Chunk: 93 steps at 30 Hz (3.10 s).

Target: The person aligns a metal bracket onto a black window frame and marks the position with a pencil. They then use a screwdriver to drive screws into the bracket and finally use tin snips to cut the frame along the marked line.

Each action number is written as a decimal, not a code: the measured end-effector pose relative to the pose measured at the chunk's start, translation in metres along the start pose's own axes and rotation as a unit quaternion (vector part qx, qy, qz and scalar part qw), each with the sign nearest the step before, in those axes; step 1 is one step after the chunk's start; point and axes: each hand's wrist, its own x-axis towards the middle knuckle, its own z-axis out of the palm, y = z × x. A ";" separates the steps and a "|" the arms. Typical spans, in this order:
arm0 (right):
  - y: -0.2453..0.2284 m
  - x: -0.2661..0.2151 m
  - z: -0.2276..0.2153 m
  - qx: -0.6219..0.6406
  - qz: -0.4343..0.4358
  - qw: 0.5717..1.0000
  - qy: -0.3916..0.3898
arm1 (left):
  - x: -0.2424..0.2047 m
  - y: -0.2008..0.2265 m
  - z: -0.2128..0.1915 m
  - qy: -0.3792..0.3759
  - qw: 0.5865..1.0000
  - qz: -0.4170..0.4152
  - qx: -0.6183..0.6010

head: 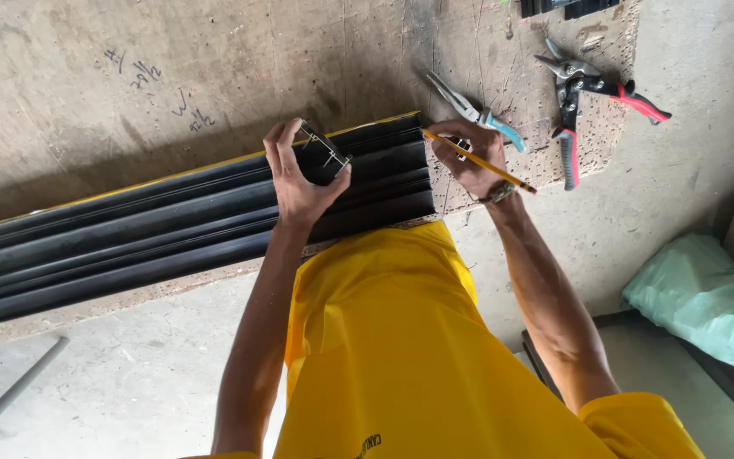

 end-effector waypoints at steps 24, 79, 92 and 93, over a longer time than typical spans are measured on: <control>0.015 0.002 -0.009 0.037 0.040 0.998 -0.032 | -0.006 -0.009 0.010 -0.022 0.998 0.002 0.064; 0.015 0.006 -0.009 0.068 -0.010 0.996 -0.051 | -0.005 -0.004 0.010 -0.005 0.998 0.000 0.058; 0.037 -0.009 -0.017 0.127 -0.010 0.991 0.042 | -0.006 0.000 0.009 -0.004 0.998 -0.009 0.064; 0.041 -0.015 -0.021 0.139 0.004 0.988 0.064 | -0.006 0.001 0.010 -0.003 0.998 -0.010 0.062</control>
